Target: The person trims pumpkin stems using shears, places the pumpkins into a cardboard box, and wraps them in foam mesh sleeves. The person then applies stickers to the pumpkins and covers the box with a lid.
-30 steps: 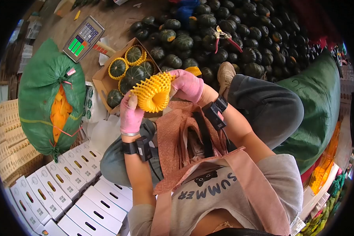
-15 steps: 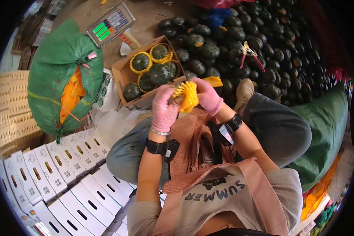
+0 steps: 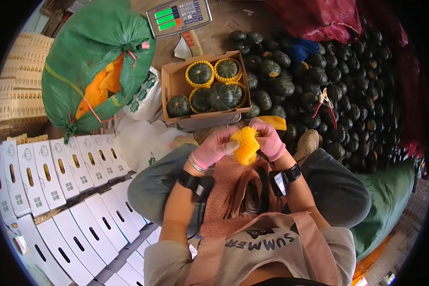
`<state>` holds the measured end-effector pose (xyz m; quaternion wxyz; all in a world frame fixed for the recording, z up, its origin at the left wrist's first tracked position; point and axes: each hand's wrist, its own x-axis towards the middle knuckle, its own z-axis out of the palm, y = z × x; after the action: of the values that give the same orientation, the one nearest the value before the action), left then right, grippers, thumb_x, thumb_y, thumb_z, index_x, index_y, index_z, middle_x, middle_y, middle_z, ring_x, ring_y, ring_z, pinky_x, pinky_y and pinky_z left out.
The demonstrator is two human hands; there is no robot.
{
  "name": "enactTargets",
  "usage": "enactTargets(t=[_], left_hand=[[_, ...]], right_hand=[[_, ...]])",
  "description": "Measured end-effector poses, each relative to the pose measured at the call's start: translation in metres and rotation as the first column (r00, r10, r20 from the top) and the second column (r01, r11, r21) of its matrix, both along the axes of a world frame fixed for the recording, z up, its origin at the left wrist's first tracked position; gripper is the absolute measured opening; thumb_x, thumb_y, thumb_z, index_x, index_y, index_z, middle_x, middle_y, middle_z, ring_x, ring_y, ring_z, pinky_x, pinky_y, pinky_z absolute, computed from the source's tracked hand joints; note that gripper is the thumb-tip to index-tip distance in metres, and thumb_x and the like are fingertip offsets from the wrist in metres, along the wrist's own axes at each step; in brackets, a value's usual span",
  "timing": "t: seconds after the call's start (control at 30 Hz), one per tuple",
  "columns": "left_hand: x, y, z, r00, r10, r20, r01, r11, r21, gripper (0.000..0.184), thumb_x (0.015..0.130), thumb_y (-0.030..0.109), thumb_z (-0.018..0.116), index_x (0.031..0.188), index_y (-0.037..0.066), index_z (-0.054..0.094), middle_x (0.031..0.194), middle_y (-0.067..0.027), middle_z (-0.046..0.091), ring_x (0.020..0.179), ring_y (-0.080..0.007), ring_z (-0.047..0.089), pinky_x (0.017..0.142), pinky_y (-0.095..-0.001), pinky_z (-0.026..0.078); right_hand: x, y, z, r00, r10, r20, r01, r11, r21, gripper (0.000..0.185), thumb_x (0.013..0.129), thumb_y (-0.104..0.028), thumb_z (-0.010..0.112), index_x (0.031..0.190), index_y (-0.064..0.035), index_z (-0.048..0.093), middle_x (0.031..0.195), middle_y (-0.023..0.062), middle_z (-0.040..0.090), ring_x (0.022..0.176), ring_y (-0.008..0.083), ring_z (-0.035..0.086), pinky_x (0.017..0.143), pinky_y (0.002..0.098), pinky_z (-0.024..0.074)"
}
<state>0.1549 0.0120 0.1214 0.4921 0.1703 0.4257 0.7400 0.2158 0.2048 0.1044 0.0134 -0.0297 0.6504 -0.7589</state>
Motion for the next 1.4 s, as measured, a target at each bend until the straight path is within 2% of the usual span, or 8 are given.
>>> enactTargets(t=[0.07, 0.17, 0.27, 0.4, 0.53, 0.73, 1.1, 1.4], left_hand=[[-0.015, -0.029, -0.028, 0.911, -0.386, -0.143, 0.359, 0.915, -0.186, 0.037, 0.088, 0.03, 0.061, 0.109, 0.0, 0.056, 0.099, -0.0037, 0.058, 0.092, -0.0082, 0.052, 0.079, -0.0244, 0.043], [-0.016, -0.025, -0.008, 0.948, -0.158, -0.276, 0.13, 0.984, -0.118, 0.032, 0.087, 0.028, 0.062, 0.105, 0.002, 0.056, 0.096, -0.0023, 0.06, 0.092, -0.0107, 0.055, 0.085, -0.0259, 0.043], [-0.015, -0.014, -0.021, 0.903, 0.347, 0.254, -0.385, 0.916, 0.117, 0.043, 0.09, 0.035, 0.055, 0.117, 0.001, 0.053, 0.108, -0.0079, 0.06, 0.096, -0.0161, 0.057, 0.082, -0.0292, 0.046], [-0.017, -0.01, -0.022, 0.774, 0.107, 0.624, -0.182, 0.982, 0.057, 0.041, 0.094, 0.033, 0.046, 0.118, 0.0, 0.052, 0.113, -0.0098, 0.059, 0.102, -0.018, 0.056, 0.09, -0.0319, 0.044], [-0.064, -0.02, -0.055, 0.99, 0.0, 0.142, 0.027, 0.981, -0.194, 0.024, 0.093, 0.02, 0.051, 0.108, 0.002, 0.057, 0.099, -0.002, 0.059, 0.093, -0.0103, 0.055, 0.082, -0.0258, 0.046], [-0.112, 0.006, -0.109, 0.618, 0.483, -0.62, -0.74, 0.622, -0.254, 0.014, 0.086, 0.014, 0.063, 0.095, 0.003, 0.059, 0.08, -0.0007, 0.057, 0.073, -0.0078, 0.05, 0.067, -0.0233, 0.046], [-0.138, -0.052, -0.113, 0.555, 0.364, -0.748, -0.78, 0.541, -0.315, 0.013, 0.086, 0.012, 0.062, 0.093, 0.004, 0.056, 0.08, -0.0034, 0.057, 0.073, -0.0101, 0.05, 0.068, -0.0252, 0.045], [-0.157, -0.042, -0.13, 0.512, 0.512, -0.69, -0.807, 0.562, -0.181, 0.015, 0.089, 0.014, 0.058, 0.096, 0.002, 0.052, 0.085, -0.0014, 0.053, 0.078, -0.0093, 0.046, 0.073, -0.0241, 0.043]], right_hand=[[0.003, 0.004, 0.006, 0.985, 0.097, 0.141, -0.017, 0.875, -0.483, 0.017, 0.067, 0.001, 0.061, 0.084, 0.0023, 0.06, 0.084, 0.0062, 0.059, 0.078, 0.0155, 0.057, 0.073, 0.027, 0.0452], [0.006, 0.008, 0.032, 0.934, 0.279, 0.225, 0.031, 0.562, -0.827, 0.036, 0.071, -0.017, 0.066, 0.096, 0.0072, 0.058, 0.096, 0.0124, 0.063, 0.091, 0.0209, 0.06, 0.085, 0.0305, 0.0461], [0.007, 0.003, 0.01, 0.823, 0.5, 0.269, -0.199, 0.698, -0.688, 0.044, 0.077, -0.024, 0.067, 0.106, 0.0077, 0.058, 0.101, 0.0118, 0.063, 0.094, 0.0202, 0.059, 0.086, 0.029, 0.045], [-0.014, 0.014, -0.001, 0.942, 0.277, 0.192, -0.055, 0.689, -0.723, 0.05, 0.084, -0.033, 0.063, 0.115, 0.0046, 0.052, 0.101, 0.0142, 0.063, 0.077, 0.02, 0.063, 0.058, 0.025, 0.0511], [-0.045, 0.016, -0.025, 0.896, 0.057, 0.44, 0.155, 0.89, -0.429, 0.029, 0.093, -0.026, 0.051, 0.109, -0.0021, 0.054, 0.091, 0.0069, 0.062, 0.058, 0.0117, 0.056, 0.037, 0.0206, 0.038], [-0.087, -0.007, -0.071, 0.86, -0.293, 0.417, 0.151, 0.928, 0.342, 0.028, 0.092, -0.021, 0.053, 0.109, 0.001, 0.051, 0.093, 0.0066, 0.06, 0.084, 0.0162, 0.051, 0.077, 0.0253, 0.0425], [-0.133, -0.061, -0.099, 0.96, -0.25, 0.122, 0.151, 0.836, 0.527, 0.023, 0.093, -0.019, 0.051, 0.111, -0.0057, 0.05, 0.094, 0.0197, 0.053, 0.086, 0.0342, 0.052, 0.078, 0.0316, 0.0434], [-0.185, -0.049, -0.11, 0.919, -0.361, -0.157, 0.391, 0.791, 0.471, 0.017, 0.091, -0.022, 0.056, 0.095, -0.0055, 0.053, 0.065, 0.0089, 0.048, 0.059, 0.0153, 0.045, 0.057, 0.0268, 0.0425]])
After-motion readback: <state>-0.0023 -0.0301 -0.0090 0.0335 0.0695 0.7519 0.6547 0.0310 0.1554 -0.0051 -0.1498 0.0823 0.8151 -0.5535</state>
